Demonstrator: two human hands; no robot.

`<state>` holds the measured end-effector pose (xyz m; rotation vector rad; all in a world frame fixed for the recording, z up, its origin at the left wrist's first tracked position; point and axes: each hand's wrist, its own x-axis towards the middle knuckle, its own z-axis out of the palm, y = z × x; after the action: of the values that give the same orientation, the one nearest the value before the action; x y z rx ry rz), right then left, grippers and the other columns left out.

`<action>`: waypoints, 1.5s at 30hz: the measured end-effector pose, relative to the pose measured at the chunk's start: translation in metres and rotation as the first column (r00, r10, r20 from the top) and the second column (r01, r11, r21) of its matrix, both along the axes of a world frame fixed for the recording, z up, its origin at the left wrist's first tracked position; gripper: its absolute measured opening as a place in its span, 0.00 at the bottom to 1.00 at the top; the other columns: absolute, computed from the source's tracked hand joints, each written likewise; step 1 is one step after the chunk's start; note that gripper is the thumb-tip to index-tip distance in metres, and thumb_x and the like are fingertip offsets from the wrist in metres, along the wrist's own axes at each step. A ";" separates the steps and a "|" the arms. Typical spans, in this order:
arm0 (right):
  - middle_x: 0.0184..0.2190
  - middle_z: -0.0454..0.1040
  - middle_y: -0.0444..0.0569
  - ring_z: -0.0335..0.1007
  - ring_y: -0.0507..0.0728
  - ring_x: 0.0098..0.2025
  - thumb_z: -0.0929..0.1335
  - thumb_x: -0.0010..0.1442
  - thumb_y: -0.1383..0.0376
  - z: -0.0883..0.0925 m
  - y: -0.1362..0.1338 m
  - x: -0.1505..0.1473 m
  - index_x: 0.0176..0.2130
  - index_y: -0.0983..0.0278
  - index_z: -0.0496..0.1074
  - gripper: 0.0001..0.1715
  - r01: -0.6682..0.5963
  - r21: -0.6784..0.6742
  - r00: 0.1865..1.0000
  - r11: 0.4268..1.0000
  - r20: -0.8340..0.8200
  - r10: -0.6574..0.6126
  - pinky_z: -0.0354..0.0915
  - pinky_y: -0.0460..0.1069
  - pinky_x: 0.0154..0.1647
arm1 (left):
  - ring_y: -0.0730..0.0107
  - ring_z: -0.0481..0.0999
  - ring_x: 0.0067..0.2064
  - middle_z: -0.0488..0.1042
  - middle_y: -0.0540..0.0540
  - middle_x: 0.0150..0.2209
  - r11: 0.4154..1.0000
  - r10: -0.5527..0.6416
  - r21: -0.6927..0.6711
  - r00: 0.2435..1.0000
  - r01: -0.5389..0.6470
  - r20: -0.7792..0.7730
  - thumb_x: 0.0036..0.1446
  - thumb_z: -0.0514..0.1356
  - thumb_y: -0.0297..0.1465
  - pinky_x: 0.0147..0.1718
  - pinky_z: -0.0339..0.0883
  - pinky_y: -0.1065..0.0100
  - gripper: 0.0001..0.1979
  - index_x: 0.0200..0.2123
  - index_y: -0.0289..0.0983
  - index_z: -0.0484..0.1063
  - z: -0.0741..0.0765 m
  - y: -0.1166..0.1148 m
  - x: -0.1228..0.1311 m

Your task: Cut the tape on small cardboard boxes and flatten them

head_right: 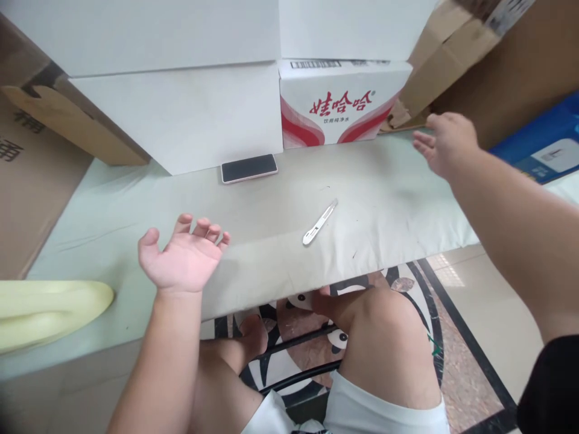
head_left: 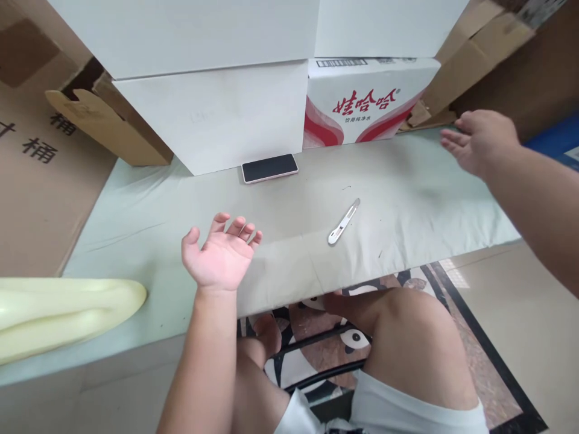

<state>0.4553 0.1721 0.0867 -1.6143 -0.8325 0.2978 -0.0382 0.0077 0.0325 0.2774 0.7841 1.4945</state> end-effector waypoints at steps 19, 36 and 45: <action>0.41 0.76 0.48 0.75 0.52 0.34 0.70 0.58 0.72 0.029 -0.091 -0.188 0.40 0.63 0.73 0.08 -0.462 -0.434 0.821 0.773 0.121 0.558 0.68 0.49 0.37 | 0.68 0.72 0.29 0.70 0.49 0.28 0.995 -0.005 0.095 0.998 0.011 -0.063 0.48 0.57 0.46 0.33 0.70 0.66 0.15 0.29 0.39 0.70 0.016 -0.025 -0.021; 0.72 0.56 0.61 0.77 0.64 0.51 0.68 0.58 0.67 -0.002 0.052 -0.582 0.51 0.62 0.73 0.20 -0.758 -0.524 0.039 0.389 0.559 0.828 0.68 0.67 0.64 | 0.71 0.47 0.25 0.46 0.53 0.19 0.932 -0.362 -0.311 0.449 0.185 -0.817 0.62 0.56 0.37 0.28 0.42 0.63 0.24 0.17 0.41 0.48 -0.001 0.005 -0.068; 0.58 0.70 0.62 0.75 0.69 0.54 0.68 0.58 0.68 0.029 0.100 -0.639 0.31 0.64 0.73 0.04 -0.596 -0.574 0.026 0.561 0.685 0.728 0.70 0.67 0.58 | 0.73 0.45 0.21 0.45 0.53 0.16 0.960 -0.279 -0.226 0.519 0.165 -0.808 0.59 0.56 0.33 0.23 0.39 0.63 0.25 0.16 0.41 0.44 -0.003 0.010 -0.074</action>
<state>-0.1834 0.2721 0.1154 -1.2600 -2.5657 0.0919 -0.1120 0.0179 0.0296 1.0248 1.5387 0.9941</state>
